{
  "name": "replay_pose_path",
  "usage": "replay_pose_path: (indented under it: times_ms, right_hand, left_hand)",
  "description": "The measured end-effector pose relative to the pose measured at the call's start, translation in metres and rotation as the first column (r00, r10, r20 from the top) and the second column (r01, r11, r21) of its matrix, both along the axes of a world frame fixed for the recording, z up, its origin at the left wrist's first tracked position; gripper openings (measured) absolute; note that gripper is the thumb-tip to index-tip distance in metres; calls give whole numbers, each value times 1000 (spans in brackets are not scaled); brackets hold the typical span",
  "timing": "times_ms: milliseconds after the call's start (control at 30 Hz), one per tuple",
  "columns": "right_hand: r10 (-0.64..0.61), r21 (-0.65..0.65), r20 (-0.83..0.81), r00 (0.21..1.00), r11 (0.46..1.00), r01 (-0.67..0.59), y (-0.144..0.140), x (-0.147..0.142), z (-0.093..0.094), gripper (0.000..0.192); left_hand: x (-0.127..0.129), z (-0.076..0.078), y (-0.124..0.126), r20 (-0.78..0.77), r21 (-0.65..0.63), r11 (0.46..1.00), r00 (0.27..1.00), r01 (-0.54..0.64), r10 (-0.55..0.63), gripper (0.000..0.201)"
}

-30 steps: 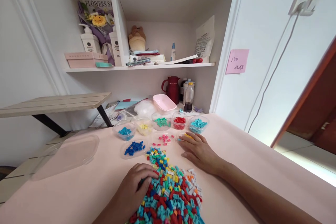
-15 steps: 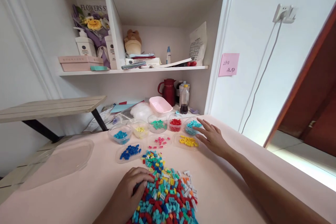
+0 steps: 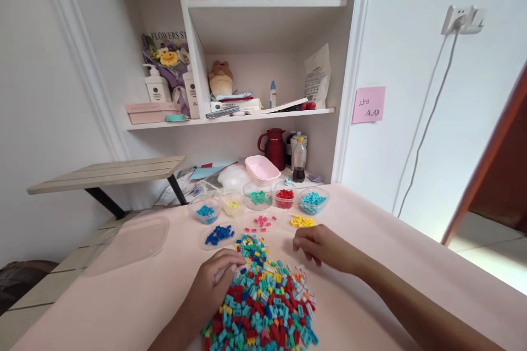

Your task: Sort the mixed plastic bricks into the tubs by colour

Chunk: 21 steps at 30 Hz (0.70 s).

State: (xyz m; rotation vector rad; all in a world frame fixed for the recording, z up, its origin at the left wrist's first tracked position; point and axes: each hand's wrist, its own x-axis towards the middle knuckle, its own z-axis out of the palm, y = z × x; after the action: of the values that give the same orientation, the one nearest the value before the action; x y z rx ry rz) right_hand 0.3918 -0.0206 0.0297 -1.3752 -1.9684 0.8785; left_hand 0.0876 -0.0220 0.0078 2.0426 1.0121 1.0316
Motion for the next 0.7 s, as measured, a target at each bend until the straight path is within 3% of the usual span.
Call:
replay_pose_path:
  times_ms: [67,200,367,467,567,700]
  right_hand:
    - [18,-66,6,1000,998,-18,-9,-8,-10,29]
    - [-136,-54,-99,986,990,131,-19,-3,-35,29]
    - [-325,-207,-228,918,937,280,-24,8,-51,42]
    - [-322,-72,-194,927,947,314,-25,9,-57,42]
    - [-306,86,-141,942,944,320,-24,9,-63,42]
    - [-324,138,-126,938,930,340,-22,11,-68,44]
  left_hand:
    - [-2,5,-1,132,-16,998,989,-67,69,23]
    - [-9,16,3,317,-94,983,931,-161,182,23]
    - [-24,36,14,530,-188,952,792,-240,304,23]
    - [-38,42,19,624,-290,921,679,-259,387,22]
    - [-52,37,20,627,-441,848,576,-293,525,22]
    - [-66,16,12,518,-620,701,486,-354,704,30]
